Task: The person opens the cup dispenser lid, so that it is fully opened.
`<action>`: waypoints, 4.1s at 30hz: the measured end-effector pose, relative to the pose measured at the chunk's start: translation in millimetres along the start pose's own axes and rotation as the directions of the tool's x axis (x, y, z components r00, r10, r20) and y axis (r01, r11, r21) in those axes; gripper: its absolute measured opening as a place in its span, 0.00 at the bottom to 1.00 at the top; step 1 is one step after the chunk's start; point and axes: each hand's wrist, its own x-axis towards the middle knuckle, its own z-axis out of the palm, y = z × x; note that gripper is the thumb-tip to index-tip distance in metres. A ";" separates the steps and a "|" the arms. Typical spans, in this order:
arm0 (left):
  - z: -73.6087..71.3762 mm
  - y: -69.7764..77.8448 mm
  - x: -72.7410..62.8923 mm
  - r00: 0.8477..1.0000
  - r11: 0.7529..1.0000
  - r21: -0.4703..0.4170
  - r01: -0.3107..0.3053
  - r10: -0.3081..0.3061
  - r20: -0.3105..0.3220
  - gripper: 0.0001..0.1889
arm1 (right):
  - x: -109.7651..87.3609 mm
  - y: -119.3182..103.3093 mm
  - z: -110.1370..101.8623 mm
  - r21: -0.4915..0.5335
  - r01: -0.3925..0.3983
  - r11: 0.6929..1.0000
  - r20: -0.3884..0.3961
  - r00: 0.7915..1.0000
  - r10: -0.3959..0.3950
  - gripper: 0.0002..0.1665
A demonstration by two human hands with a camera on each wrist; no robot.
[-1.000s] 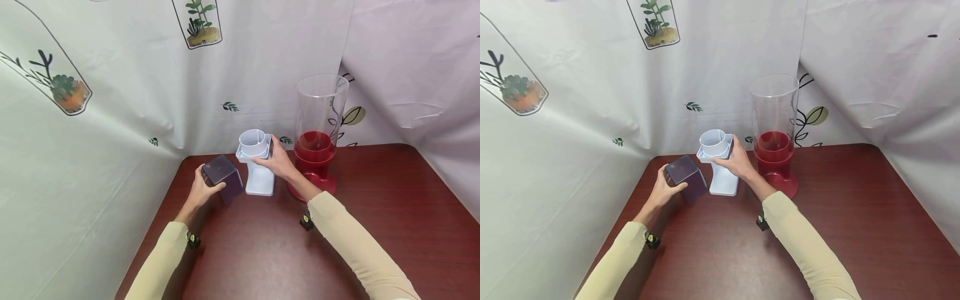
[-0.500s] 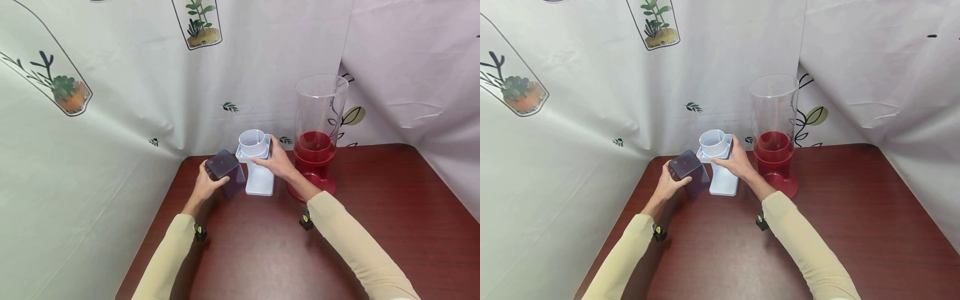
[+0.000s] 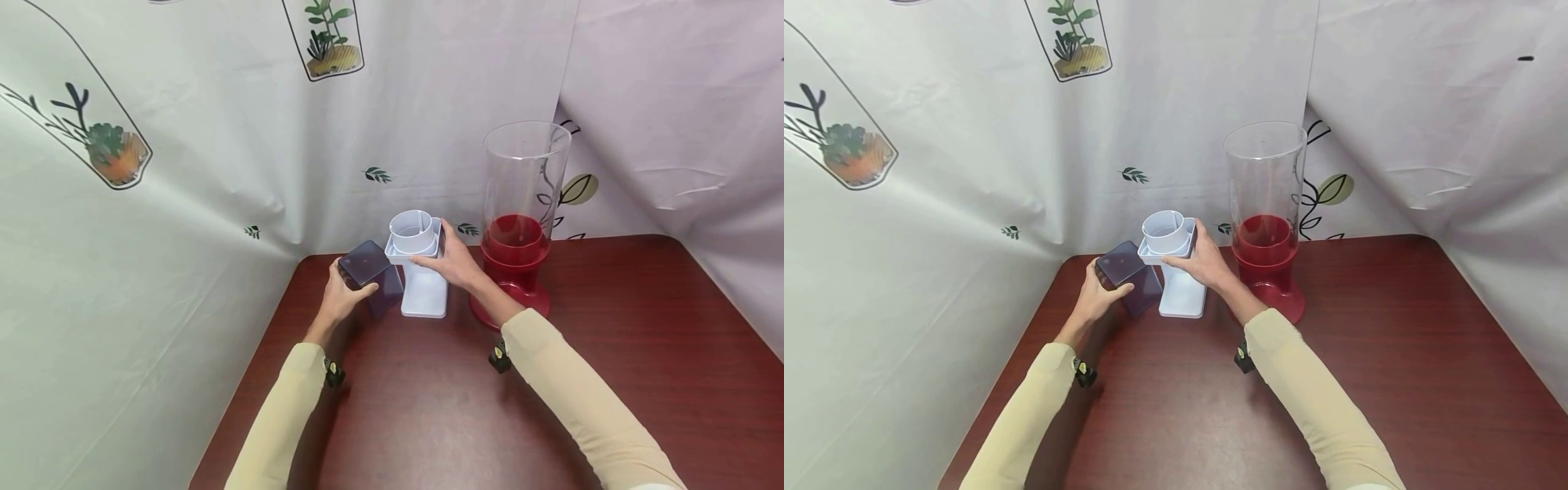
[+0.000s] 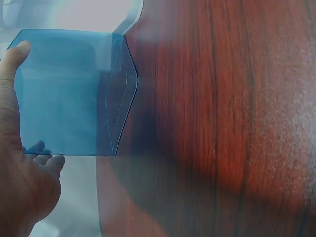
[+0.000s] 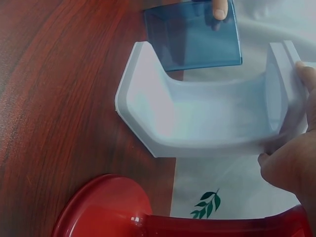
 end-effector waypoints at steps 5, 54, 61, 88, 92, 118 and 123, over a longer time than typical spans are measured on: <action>0.8 2.6 1.6 1.000 1.000 0.013 0.018 -0.018 0.003 0.57 | 1.0 -2.3 -2.1 -0.013 -0.014 1.000 0.011 1.000 0.014 0.66; -66.8 115.2 27.0 0.987 0.970 0.193 -0.149 0.135 0.085 0.73 | -80.6 -10.1 -52.7 -0.174 0.005 0.985 0.233 0.972 0.036 0.69; -58.1 160.3 38.7 0.966 0.959 0.135 -0.249 0.236 0.105 0.71 | -101.5 -17.1 -71.7 -0.171 0.051 0.984 0.207 0.978 -0.015 0.66; 90.9 223.2 13.8 0.852 0.912 -0.046 -0.407 0.398 0.342 0.65 | -141.8 -20.3 -128.1 -0.019 0.216 0.976 -0.374 0.904 -0.207 0.26; 110.5 221.3 13.0 0.854 0.924 -0.047 -0.380 0.370 0.366 0.66 | -132.5 -19.1 -135.8 -0.001 0.187 0.982 -0.437 0.883 -0.168 0.30; 189.4 185.6 0.7 0.880 0.952 -0.208 -0.225 0.291 0.376 0.54 | -77.5 -29.1 -157.1 -0.042 0.092 0.995 -0.285 0.953 -0.101 0.60; 195.1 184.9 -1.9 0.897 0.953 -0.236 -0.192 0.268 0.353 0.53 | -70.1 -33.6 -161.1 -0.027 0.081 0.996 -0.257 0.963 -0.085 0.62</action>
